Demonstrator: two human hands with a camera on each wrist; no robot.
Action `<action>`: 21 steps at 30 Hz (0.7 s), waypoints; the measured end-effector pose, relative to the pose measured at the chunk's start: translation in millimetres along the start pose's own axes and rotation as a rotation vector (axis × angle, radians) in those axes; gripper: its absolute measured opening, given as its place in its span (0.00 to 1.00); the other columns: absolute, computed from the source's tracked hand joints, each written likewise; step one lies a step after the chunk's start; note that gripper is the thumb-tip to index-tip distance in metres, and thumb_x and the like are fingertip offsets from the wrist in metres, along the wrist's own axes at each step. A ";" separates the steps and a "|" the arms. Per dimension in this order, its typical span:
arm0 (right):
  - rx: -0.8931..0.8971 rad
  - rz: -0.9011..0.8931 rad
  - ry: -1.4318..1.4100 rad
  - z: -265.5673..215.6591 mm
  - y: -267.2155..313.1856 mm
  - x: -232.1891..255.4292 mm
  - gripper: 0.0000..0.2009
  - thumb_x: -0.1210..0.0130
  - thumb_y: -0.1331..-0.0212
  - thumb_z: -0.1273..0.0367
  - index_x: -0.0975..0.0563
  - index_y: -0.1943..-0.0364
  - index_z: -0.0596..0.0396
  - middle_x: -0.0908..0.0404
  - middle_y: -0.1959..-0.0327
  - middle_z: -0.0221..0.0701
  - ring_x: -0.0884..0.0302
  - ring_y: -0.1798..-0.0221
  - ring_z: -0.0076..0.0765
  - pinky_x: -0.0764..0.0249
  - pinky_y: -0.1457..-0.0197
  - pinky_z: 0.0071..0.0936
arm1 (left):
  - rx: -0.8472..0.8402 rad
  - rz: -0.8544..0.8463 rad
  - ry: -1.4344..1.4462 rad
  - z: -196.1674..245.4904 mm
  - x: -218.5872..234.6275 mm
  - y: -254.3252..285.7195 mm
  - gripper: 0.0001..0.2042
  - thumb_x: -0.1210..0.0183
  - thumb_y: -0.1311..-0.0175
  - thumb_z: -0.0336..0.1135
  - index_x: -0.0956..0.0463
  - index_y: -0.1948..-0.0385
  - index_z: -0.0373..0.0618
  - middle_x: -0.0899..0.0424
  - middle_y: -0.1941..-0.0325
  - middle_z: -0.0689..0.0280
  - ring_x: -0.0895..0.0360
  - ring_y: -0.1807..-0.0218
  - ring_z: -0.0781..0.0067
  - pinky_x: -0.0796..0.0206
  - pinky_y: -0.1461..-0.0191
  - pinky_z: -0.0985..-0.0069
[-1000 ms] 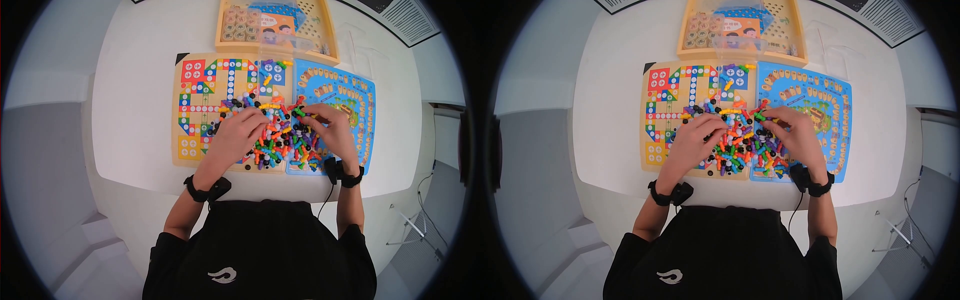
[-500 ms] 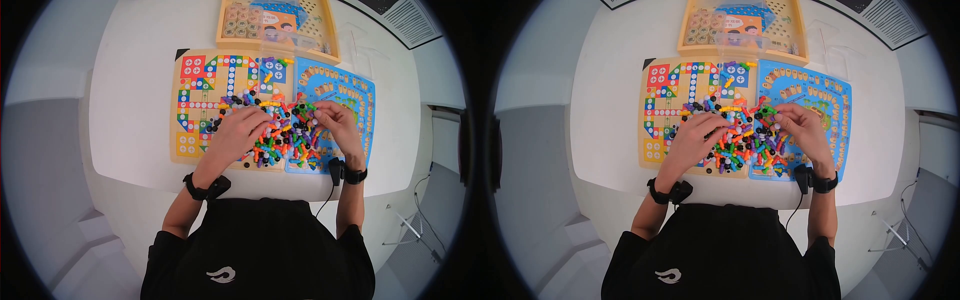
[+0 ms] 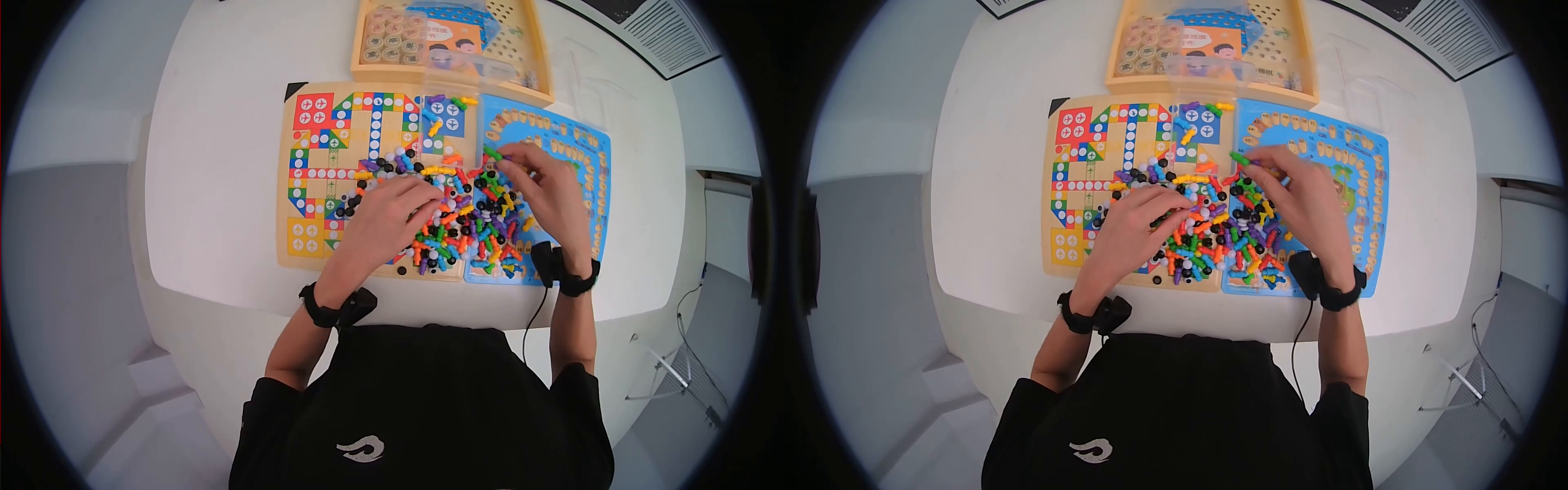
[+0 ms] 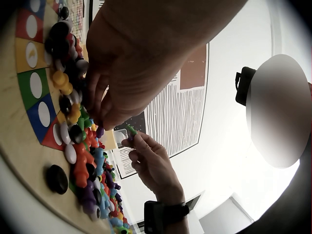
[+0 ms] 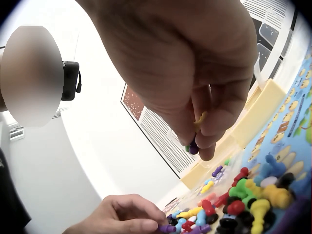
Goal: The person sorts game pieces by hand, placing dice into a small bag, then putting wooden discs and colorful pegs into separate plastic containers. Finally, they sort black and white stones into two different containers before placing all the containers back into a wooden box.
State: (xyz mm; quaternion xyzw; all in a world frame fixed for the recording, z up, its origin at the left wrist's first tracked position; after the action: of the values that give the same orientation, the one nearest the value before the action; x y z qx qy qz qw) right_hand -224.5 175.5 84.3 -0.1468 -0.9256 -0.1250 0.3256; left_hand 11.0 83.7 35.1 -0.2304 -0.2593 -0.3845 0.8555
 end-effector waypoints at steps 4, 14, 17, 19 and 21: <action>0.108 0.037 -0.055 -10.1 -19.5 -10.1 0.14 0.35 0.33 0.69 0.18 0.47 0.58 0.11 0.64 0.39 0.12 0.64 0.38 0.20 0.60 0.29 | -0.014 0.013 -0.015 0.0 -0.5 0.2 0.06 0.32 0.35 0.32 0.14 0.58 0.45 0.12 0.59 0.63 0.15 0.56 0.61 0.22 0.53 0.67; 0.115 0.018 -0.082 19.3 2.6 -4.0 0.17 0.35 0.36 0.76 0.19 0.42 0.57 0.09 0.58 0.36 0.10 0.56 0.34 0.15 0.50 0.29 | -0.004 0.052 0.029 -4.7 0.8 2.7 0.07 0.30 0.37 0.30 0.14 0.59 0.45 0.12 0.58 0.63 0.14 0.59 0.61 0.21 0.56 0.69; 0.098 0.067 -0.067 30.0 9.7 0.6 0.16 0.35 0.36 0.76 0.18 0.44 0.57 0.09 0.57 0.36 0.10 0.53 0.38 0.16 0.49 0.30 | -0.004 0.067 0.042 -4.5 1.3 0.1 0.08 0.30 0.37 0.30 0.15 0.59 0.44 0.12 0.58 0.63 0.14 0.59 0.61 0.21 0.57 0.69; 0.137 0.087 0.039 33.5 12.5 5.8 0.15 0.34 0.37 0.76 0.17 0.46 0.58 0.10 0.55 0.36 0.11 0.52 0.41 0.16 0.49 0.32 | 0.029 0.054 0.051 -2.8 3.1 -2.0 0.09 0.30 0.38 0.29 0.15 0.57 0.44 0.13 0.58 0.62 0.15 0.58 0.61 0.22 0.56 0.68; 0.179 0.108 0.144 33.4 14.1 9.8 0.14 0.34 0.38 0.76 0.17 0.48 0.58 0.11 0.53 0.36 0.12 0.51 0.43 0.17 0.50 0.33 | -0.009 0.028 -0.006 -5.6 3.3 -2.2 0.10 0.29 0.38 0.30 0.15 0.56 0.45 0.14 0.57 0.63 0.17 0.57 0.61 0.23 0.53 0.67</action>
State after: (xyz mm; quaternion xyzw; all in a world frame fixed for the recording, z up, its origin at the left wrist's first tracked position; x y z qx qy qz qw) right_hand -245.7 201.3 67.2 -0.1577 -0.8981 -0.0345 0.4091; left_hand 12.7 77.3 33.4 -0.2388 -0.2568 -0.3727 0.8591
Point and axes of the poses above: each hand's wrist, its own y-axis away from the middle knuckle, its own x-axis out of the back of the hand, z = x × y, the point moved 1 cm from there along -y, towards the middle knuckle
